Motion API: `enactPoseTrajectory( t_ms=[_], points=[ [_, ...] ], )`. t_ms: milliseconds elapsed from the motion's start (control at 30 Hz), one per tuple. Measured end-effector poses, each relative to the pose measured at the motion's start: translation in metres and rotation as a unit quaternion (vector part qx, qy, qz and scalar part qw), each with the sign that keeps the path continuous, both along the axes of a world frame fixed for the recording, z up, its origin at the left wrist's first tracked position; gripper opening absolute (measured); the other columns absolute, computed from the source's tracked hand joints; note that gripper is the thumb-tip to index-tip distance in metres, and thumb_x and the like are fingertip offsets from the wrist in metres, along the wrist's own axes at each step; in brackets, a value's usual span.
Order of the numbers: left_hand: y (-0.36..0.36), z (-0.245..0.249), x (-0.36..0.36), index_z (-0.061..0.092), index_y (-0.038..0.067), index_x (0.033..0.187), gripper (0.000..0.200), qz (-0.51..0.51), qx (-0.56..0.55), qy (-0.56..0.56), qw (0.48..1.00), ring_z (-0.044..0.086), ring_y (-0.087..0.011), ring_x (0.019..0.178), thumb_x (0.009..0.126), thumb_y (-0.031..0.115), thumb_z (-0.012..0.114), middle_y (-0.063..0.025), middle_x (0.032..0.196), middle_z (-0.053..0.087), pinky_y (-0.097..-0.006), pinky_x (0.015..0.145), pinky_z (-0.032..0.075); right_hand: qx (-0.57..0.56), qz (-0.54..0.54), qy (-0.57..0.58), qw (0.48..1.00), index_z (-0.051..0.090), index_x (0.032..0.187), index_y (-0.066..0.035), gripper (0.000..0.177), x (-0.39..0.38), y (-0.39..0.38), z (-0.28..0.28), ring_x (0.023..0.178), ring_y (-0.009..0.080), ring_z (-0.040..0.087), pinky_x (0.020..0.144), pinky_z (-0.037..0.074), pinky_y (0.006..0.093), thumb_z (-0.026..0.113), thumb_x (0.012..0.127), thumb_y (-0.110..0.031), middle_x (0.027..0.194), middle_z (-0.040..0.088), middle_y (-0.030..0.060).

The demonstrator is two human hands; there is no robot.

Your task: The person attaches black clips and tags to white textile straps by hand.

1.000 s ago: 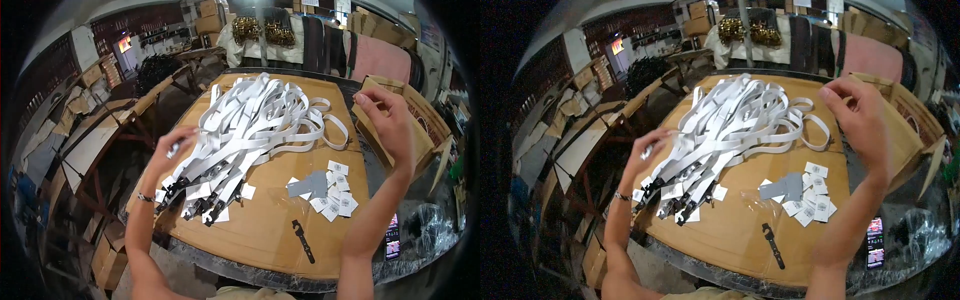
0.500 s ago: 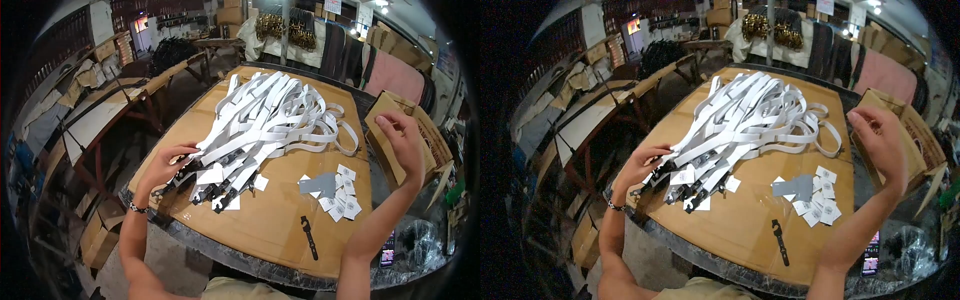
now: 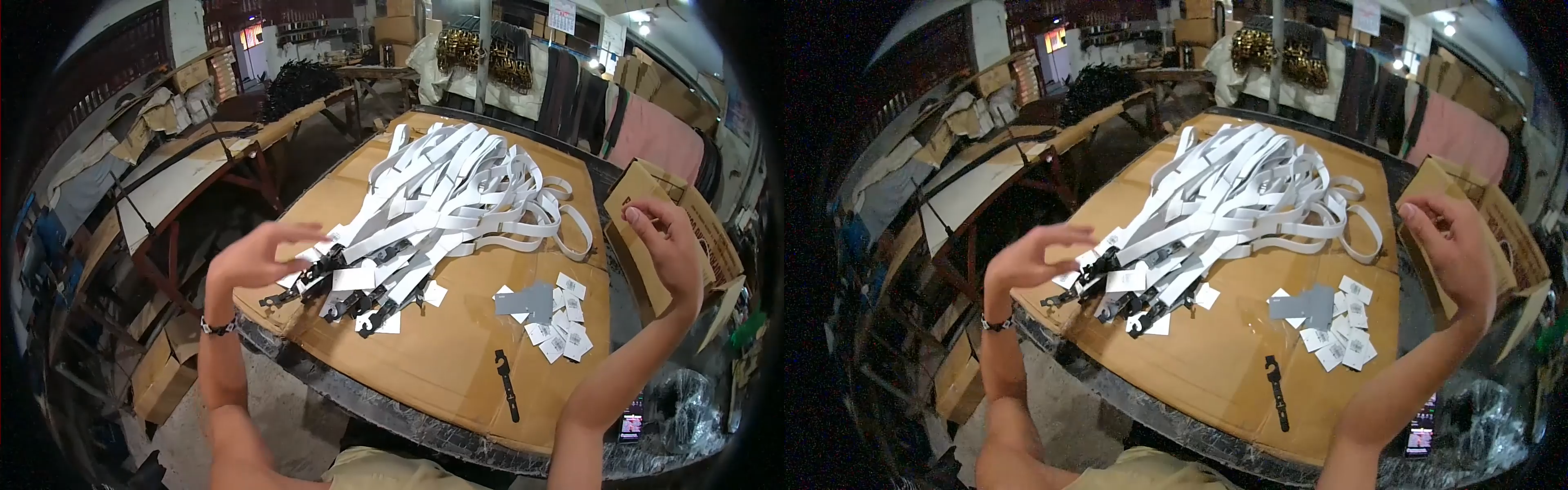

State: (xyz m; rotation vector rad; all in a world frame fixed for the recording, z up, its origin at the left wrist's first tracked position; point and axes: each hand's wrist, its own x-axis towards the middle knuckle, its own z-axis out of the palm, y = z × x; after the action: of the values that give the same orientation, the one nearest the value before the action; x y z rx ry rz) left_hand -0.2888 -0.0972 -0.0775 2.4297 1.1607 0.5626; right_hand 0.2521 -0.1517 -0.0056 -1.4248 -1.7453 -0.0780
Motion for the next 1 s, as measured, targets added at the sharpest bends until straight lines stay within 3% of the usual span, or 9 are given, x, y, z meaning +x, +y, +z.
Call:
enactPoseTrajectory(
  t_ms=[100, 200, 267, 333, 433, 500, 533, 633, 1000],
  points=[
    [0.009, 0.061, 0.048, 0.067, 0.002, 0.128, 0.038, -0.094, 0.224, -0.074, 0.967, 0.061, -0.0255, 0.127, 0.09, 0.003, 0.072, -0.013, 0.137, 0.065, -0.0377, 0.104, 0.05, -0.068, -0.009, -0.034, 0.997, 0.071, 0.105, -0.001, 0.032, -0.032, 0.003, 0.016, 0.088, 0.0127, 0.061, 0.081, 0.048, 0.0295, 0.067, 0.099, -0.032, 0.098, 0.069, 0.0067],
    [0.019, 0.114, 0.12, 0.068, 0.002, 0.125, 0.029, -0.123, 0.398, -0.235, 0.878, 0.07, -0.0169, 0.106, 0.096, 0.003, 0.066, -0.0109, 0.122, 0.072, -0.029, 0.092, 0.056, -0.073, 0.196, 0.071, 0.975, 0.069, 0.117, -0.001, 0.042, -0.078, 0.039, -0.004, 0.093, 0.0129, 0.061, 0.082, 0.048, 0.0294, 0.059, 0.103, -0.039, 0.107, 0.069, 0.0079],
    [0.027, 0.138, 0.173, 0.074, 0.0, 0.111, 0.022, -0.181, 0.468, -0.424, 0.753, 0.073, -0.0163, 0.082, 0.09, 0.006, 0.07, -0.0099, 0.097, 0.077, -0.0299, 0.075, 0.058, -0.105, 0.4, 0.167, 0.895, 0.058, 0.134, 0.0, 0.053, -0.131, 0.054, -0.026, 0.097, 0.0164, 0.063, 0.087, 0.049, 0.0307, 0.047, 0.108, -0.044, 0.111, 0.069, 0.011],
    [0.02, 0.163, 0.197, 0.068, -0.005, 0.111, 0.021, -0.157, 0.529, -0.408, 0.727, 0.064, -0.013, 0.074, 0.098, 0.009, 0.06, -0.0053, 0.082, 0.066, -0.0284, 0.071, 0.054, -0.133, 0.46, 0.212, 0.852, 0.048, 0.145, 0.001, 0.065, -0.196, 0.044, -0.054, 0.104, 0.0215, 0.064, 0.096, 0.049, 0.0348, 0.029, 0.111, -0.051, 0.116, 0.068, 0.0161],
    [0.014, 0.17, 0.222, 0.069, -0.005, 0.108, 0.023, -0.16, 0.501, -0.47, 0.709, 0.066, -0.0159, 0.071, 0.093, 0.01, 0.06, -0.01, 0.078, 0.067, -0.0294, 0.068, 0.054, -0.178, 0.457, 0.285, 0.823, 0.043, 0.148, 0.0, 0.087, -0.232, 0.067, -0.125, 0.111, 0.028, 0.066, 0.101, 0.049, 0.0406, 0.014, 0.102, -0.069, 0.125, 0.066, 0.0216],
    [0.011, 0.165, 0.235, 0.073, -0.003, 0.104, 0.024, -0.168, 0.438, -0.534, 0.704, 0.073, -0.0205, 0.073, 0.085, 0.009, 0.065, -0.0169, 0.081, 0.073, -0.0312, 0.066, 0.056, -0.273, 0.483, 0.419, 0.719, 0.041, 0.148, 0.001, 0.108, -0.243, 0.046, -0.099, 0.108, 0.0333, 0.068, 0.096, 0.053, 0.0437, 0.012, 0.092, -0.086, 0.125, 0.066, 0.0252],
    [0.022, 0.156, 0.242, 0.071, 0.001, 0.113, 0.022, -0.173, 0.453, -0.519, 0.704, 0.072, -0.014, 0.085, 0.092, 0.009, 0.069, -0.0101, 0.09, 0.075, -0.0307, 0.075, 0.058, -0.262, 0.5, 0.439, 0.699, 0.037, 0.15, 0.001, 0.103, -0.236, 0.039, -0.085, 0.108, 0.0345, 0.068, 0.094, 0.054, 0.0434, 0.015, 0.094, -0.082, 0.128, 0.063, 0.0276],
    [0.024, 0.132, 0.278, 0.07, -0.004, 0.097, 0.016, -0.17, 0.396, -0.629, 0.647, 0.07, -0.0303, 0.068, 0.085, 0.004, 0.063, -0.0202, 0.075, 0.069, -0.0378, 0.063, 0.054, -0.177, 0.547, 0.468, 0.672, 0.028, 0.155, 0.001, 0.089, -0.209, 0.027, -0.031, 0.108, 0.0381, 0.068, 0.091, 0.056, 0.0425, 0.025, 0.1, -0.07, 0.136, 0.054, 0.0347],
    [0.042, 0.1, 0.275, 0.067, 0.002, 0.079, 0.003, -0.093, 0.457, -0.585, 0.664, 0.066, -0.0362, 0.058, 0.079, 0.005, 0.067, -0.0155, 0.061, 0.063, -0.0436, 0.055, 0.051, -0.277, 0.524, 0.482, 0.646, 0.021, 0.159, -0.007, 0.081, -0.226, 0.047, -0.073, 0.117, 0.0451, 0.063, 0.099, 0.053, 0.0474, 0.039, 0.101, -0.06, 0.145, 0.043, 0.0403]
  ],
)
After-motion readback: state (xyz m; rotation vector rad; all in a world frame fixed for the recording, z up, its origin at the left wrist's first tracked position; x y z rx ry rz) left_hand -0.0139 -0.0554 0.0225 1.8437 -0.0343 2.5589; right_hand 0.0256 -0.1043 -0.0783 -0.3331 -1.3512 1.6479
